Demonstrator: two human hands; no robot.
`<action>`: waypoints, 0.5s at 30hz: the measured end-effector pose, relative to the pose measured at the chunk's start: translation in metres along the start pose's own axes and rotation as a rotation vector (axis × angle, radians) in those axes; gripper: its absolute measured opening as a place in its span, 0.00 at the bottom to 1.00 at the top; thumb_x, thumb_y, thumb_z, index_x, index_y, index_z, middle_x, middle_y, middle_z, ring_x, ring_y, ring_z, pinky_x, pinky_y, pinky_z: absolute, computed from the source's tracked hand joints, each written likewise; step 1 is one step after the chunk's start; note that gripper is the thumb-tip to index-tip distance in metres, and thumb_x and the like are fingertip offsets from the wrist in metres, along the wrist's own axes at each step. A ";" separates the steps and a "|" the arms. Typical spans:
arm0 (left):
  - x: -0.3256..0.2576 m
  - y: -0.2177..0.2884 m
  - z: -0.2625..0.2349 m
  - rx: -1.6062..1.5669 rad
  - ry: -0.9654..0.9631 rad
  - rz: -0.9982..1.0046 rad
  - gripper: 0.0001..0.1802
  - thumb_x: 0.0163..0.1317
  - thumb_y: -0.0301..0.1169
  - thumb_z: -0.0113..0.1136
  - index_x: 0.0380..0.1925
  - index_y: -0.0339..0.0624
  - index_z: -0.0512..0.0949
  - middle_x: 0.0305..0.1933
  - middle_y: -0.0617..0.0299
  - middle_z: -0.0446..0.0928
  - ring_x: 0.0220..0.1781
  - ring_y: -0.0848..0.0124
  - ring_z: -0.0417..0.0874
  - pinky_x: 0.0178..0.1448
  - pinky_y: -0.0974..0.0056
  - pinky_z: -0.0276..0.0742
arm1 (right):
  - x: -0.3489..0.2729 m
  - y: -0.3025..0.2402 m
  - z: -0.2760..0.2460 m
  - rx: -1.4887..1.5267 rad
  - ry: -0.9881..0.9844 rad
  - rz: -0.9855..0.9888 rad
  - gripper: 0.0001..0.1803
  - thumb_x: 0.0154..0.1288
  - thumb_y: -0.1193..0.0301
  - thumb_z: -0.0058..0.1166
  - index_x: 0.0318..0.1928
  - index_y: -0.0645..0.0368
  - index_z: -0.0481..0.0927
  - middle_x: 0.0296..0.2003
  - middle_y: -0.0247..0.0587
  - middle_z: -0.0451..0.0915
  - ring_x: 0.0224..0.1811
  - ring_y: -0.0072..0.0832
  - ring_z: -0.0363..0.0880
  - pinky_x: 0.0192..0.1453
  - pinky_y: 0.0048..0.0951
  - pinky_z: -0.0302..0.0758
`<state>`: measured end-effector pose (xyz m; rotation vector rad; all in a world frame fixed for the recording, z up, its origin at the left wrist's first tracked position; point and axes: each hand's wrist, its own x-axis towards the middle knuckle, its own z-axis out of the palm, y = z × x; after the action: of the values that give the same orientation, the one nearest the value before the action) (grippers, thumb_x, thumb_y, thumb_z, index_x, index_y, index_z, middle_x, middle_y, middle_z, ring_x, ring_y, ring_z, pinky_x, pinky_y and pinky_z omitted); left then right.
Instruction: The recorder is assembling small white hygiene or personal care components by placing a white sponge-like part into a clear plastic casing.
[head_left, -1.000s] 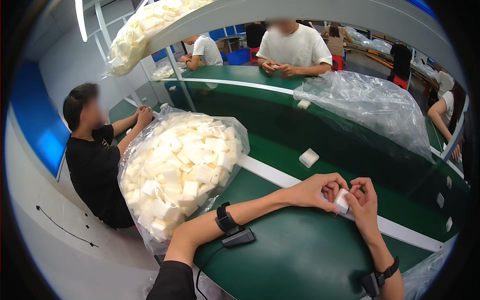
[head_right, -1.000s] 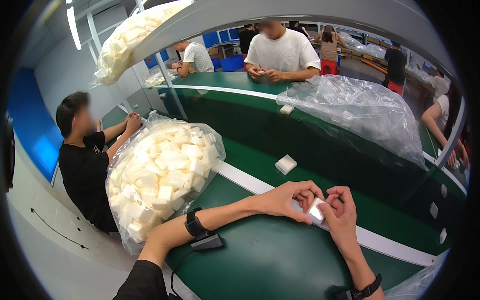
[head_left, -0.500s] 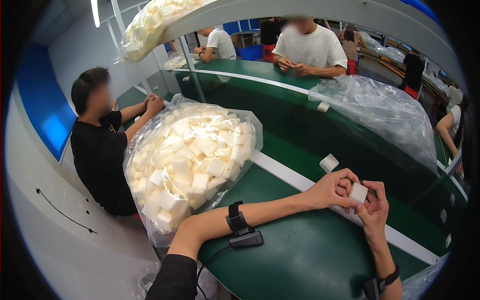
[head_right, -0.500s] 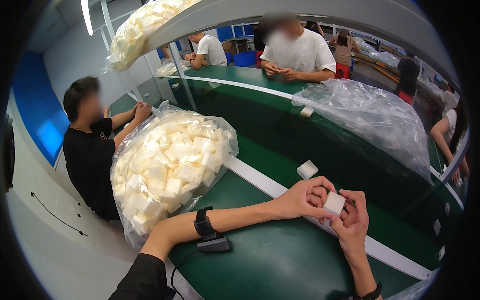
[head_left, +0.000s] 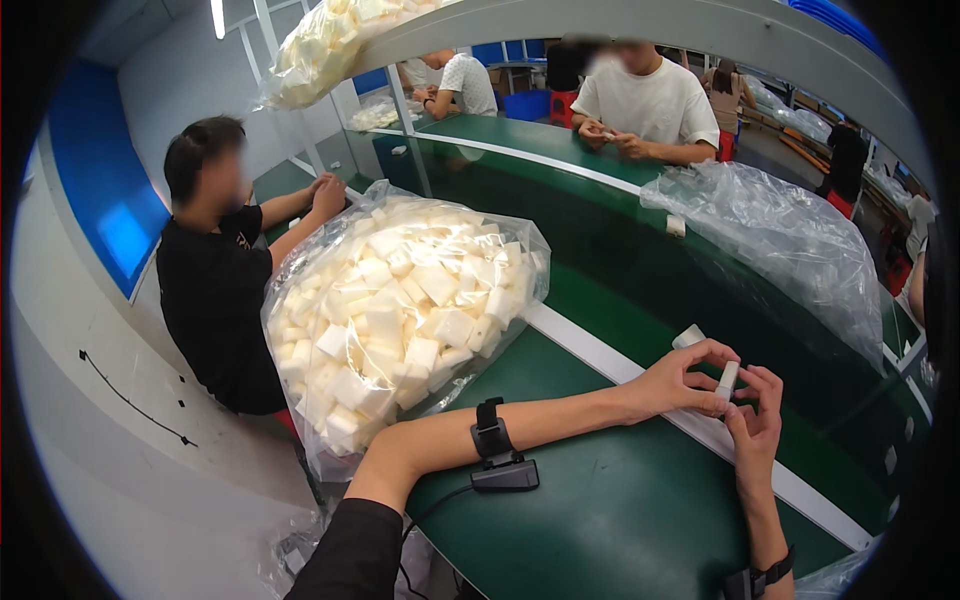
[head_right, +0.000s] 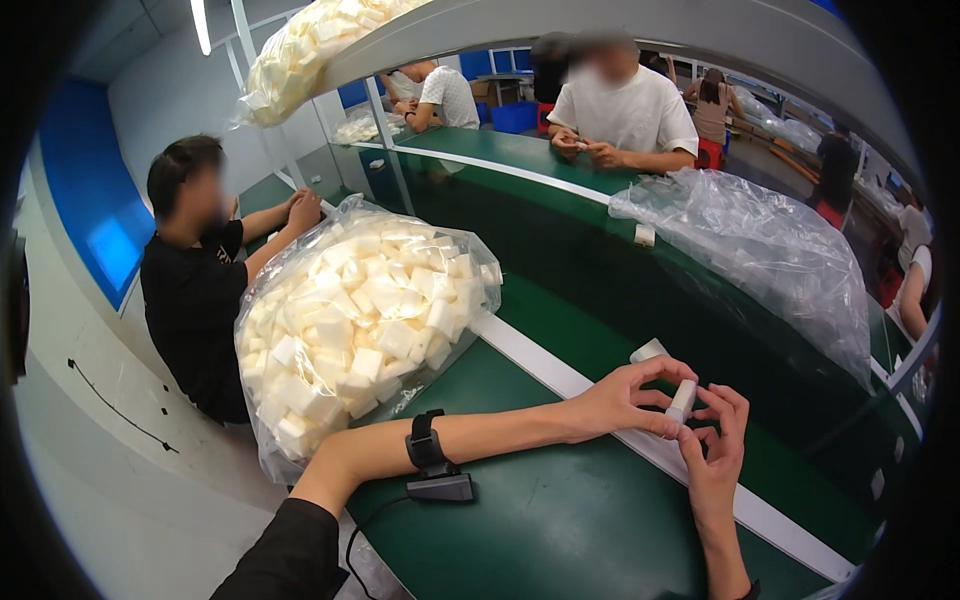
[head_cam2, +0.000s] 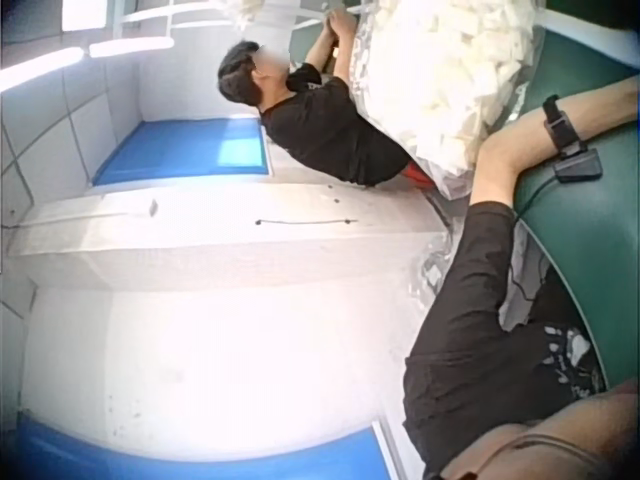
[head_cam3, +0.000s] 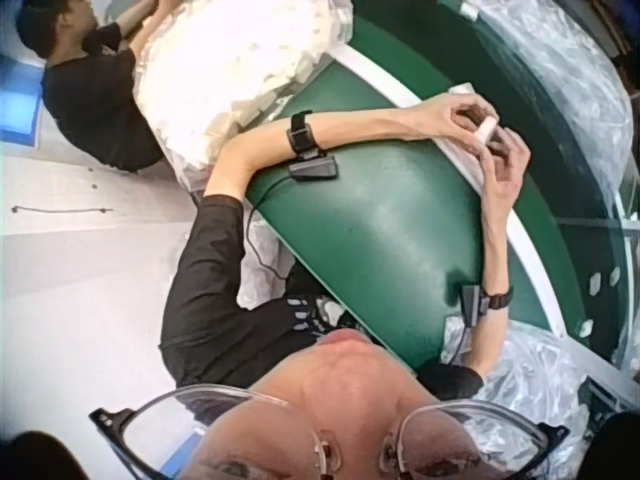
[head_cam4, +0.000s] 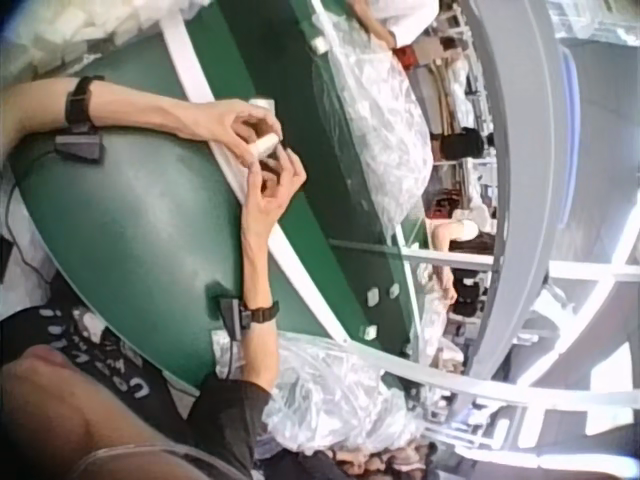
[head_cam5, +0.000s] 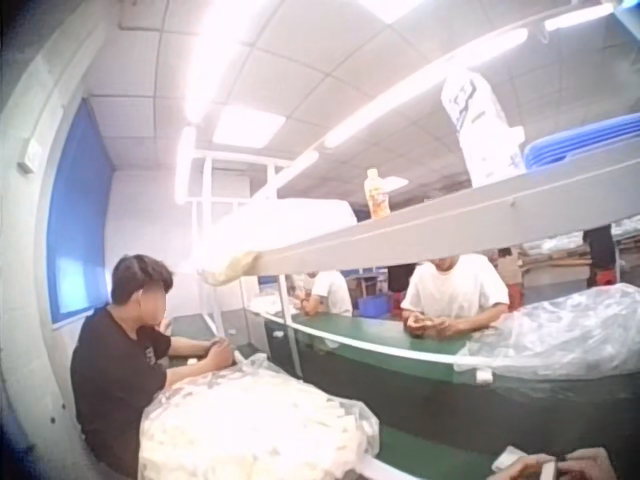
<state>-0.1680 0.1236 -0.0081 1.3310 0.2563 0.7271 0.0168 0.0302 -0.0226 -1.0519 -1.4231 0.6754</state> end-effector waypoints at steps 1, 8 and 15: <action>0.001 -0.002 -0.002 0.006 -0.001 -0.013 0.35 0.55 0.23 0.75 0.63 0.39 0.70 0.53 0.59 0.71 0.49 0.73 0.81 0.55 0.65 0.81 | -0.001 -0.001 0.001 -0.047 0.009 0.013 0.28 0.61 0.76 0.61 0.63 0.60 0.72 0.63 0.38 0.64 0.50 0.23 0.70 0.46 0.23 0.74; 0.003 -0.013 -0.009 0.234 -0.002 -0.010 0.37 0.52 0.23 0.77 0.62 0.38 0.71 0.50 0.60 0.70 0.40 0.78 0.78 0.42 0.71 0.79 | -0.001 -0.013 0.004 0.045 -0.013 0.059 0.33 0.57 0.77 0.57 0.66 0.61 0.70 0.62 0.40 0.67 0.50 0.24 0.70 0.50 0.25 0.73; 0.001 -0.003 -0.005 0.130 -0.047 0.053 0.36 0.52 0.18 0.74 0.62 0.37 0.70 0.51 0.59 0.71 0.49 0.75 0.78 0.52 0.69 0.81 | -0.001 -0.001 -0.006 0.157 -0.072 0.145 0.30 0.58 0.78 0.58 0.63 0.65 0.69 0.54 0.39 0.68 0.48 0.24 0.73 0.45 0.24 0.79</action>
<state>-0.1688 0.1277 -0.0122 1.4811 0.2348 0.7323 0.0224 0.0281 -0.0207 -1.0220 -1.3403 0.9224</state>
